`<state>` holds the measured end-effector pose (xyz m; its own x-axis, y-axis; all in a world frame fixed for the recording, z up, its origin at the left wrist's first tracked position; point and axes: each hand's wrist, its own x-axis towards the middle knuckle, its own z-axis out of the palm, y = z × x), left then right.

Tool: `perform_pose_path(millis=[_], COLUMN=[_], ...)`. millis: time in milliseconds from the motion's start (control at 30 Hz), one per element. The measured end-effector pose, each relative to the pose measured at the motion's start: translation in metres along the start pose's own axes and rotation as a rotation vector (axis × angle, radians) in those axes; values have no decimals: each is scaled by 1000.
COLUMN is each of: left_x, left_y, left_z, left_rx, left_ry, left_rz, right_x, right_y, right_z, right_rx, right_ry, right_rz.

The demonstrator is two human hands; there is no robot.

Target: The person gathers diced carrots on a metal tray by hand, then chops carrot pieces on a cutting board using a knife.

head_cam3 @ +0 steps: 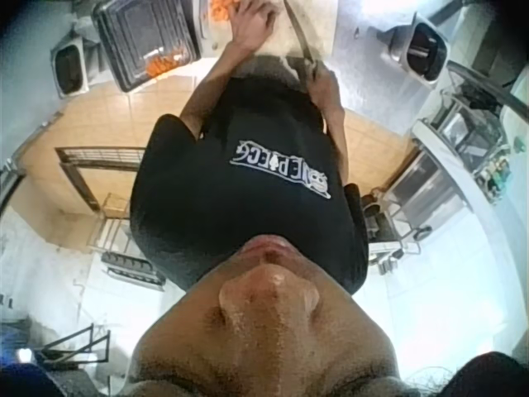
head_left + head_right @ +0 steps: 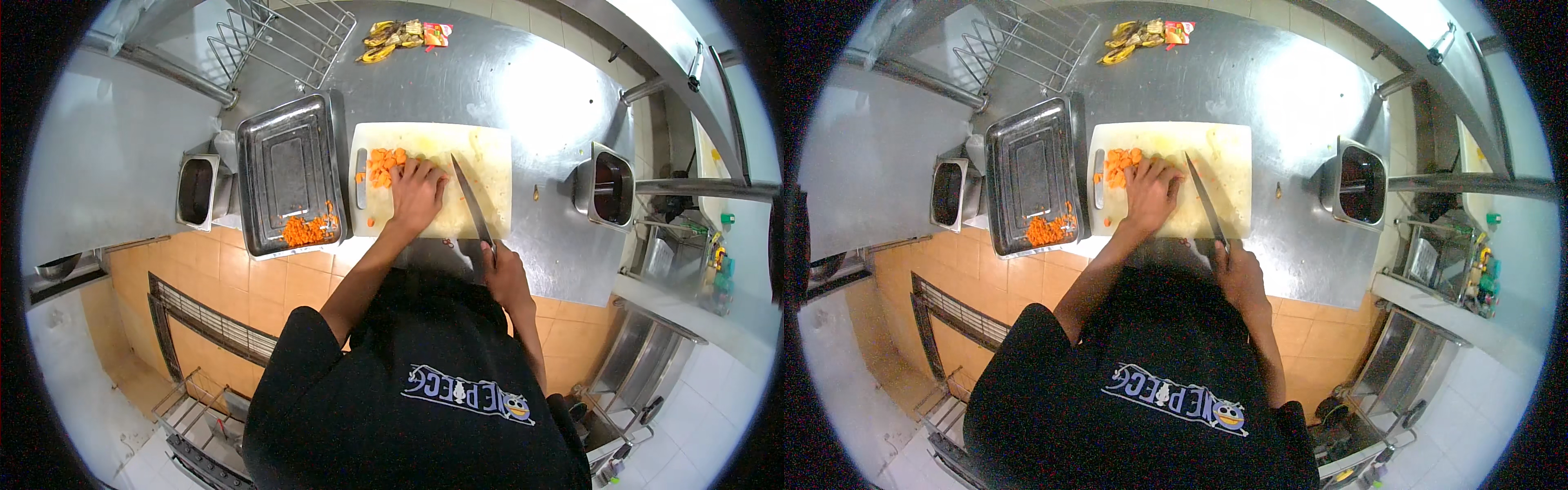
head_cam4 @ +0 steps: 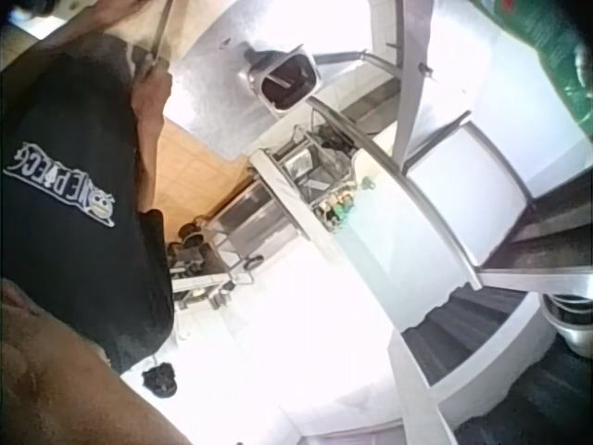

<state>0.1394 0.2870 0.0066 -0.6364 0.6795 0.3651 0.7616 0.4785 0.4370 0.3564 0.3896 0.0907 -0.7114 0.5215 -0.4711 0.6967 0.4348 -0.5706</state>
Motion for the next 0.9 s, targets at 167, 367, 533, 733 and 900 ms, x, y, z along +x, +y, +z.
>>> perform_pose_path(millis=[167,367,533,733,900], left_x=[-1,3,5,4,4], left_y=[-1,-8,-12,-15,-13], left_z=[-2,-14,-13,-7,-3], left_rx=[-11,-26,3,42,55], left_ry=[13,84,54,36,7], left_rz=[-9,-56,-78,1,-7], right_x=[2,-3,0,-2,0], right_y=[4,-10,5,4,8], right_z=[17,2,11,15,18], right_rx=[-75,15,-34,-14,-14], right_ry=[132,41,31,55,85], right_rz=[-103,-5,-84,-83,-100])
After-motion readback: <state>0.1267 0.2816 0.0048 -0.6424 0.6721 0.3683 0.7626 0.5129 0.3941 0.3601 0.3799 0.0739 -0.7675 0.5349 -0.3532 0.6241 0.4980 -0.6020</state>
